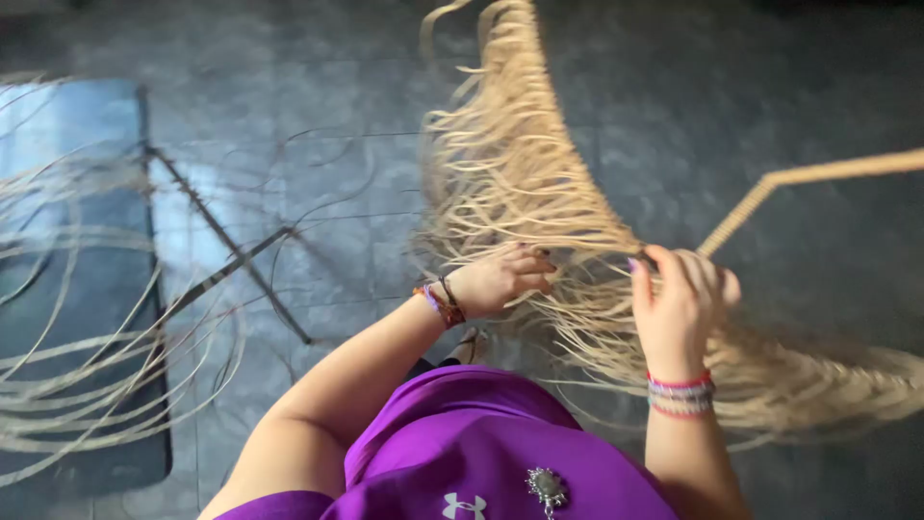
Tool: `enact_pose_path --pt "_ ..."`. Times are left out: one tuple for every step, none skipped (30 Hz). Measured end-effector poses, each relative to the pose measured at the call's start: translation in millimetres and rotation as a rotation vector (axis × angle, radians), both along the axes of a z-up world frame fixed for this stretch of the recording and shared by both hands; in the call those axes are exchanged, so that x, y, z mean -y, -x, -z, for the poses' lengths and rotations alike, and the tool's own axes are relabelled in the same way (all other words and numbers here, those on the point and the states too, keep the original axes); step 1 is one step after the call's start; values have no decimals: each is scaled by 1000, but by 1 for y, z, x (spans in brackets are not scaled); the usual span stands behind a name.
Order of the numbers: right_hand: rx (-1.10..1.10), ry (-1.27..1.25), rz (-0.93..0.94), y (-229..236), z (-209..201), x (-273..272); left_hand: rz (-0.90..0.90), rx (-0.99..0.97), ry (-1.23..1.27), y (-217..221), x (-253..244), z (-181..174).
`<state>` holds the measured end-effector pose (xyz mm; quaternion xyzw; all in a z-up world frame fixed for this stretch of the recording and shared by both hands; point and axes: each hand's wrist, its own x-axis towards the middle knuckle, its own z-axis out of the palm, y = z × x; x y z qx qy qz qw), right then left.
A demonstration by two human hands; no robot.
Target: Tying knots with fiber strands onto a wooden frame to create a macrame piece
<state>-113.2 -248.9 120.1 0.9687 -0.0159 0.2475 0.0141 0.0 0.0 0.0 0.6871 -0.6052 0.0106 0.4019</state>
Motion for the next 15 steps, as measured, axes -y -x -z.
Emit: enact_pose_path --pt "-1 -5 -37 0 -10 -21 -37 -1 -5 3 -19 1" --pt "23 -44 -46 2 -20 -41 -81 -98 -15 7 -38 2" --pt "45 -85 -49 6 -30 -62 -119 -195 -23 12 -57 2" --pt "43 -90 -81 3 -34 -86 -151 -196 -24 15 -79 -12" --pt "8 -171 -180 2 -37 -110 -249 -194 -37 19 -102 -26" --pt "-30 -251 -279 2 -40 -136 -348 -191 -49 23 -126 -41" --pt "-33 -260 -313 -1 -37 -163 -383 -191 -55 28 -147 -46" --pt "-50 -270 -400 -3 -33 -191 -469 -231 -47 33 -169 -52" --pt "-67 -278 -486 -4 -29 -218 -555 -271 -36 38 -189 -57" --pt "-70 -286 -520 -4 -26 -244 -590 -270 -40 47 -212 -73" --pt "-112 -292 -602 -4 -23 -269 -647 -322 -21 57 -234 -89" --pt "-154 -298 -685 -4 -19 -295 -705 -373 0 66 -256 -105" --pt "-159 -302 -721 -4 -15 -317 -742 -373 0 76 -276 -103" --pt "-170 -311 -785 -5 -10 -339 -797 -410 17 84 -297 -101" --pt "-184 -317 -847 -7 -7 -362 -851 -449 36 91 -316 -99"
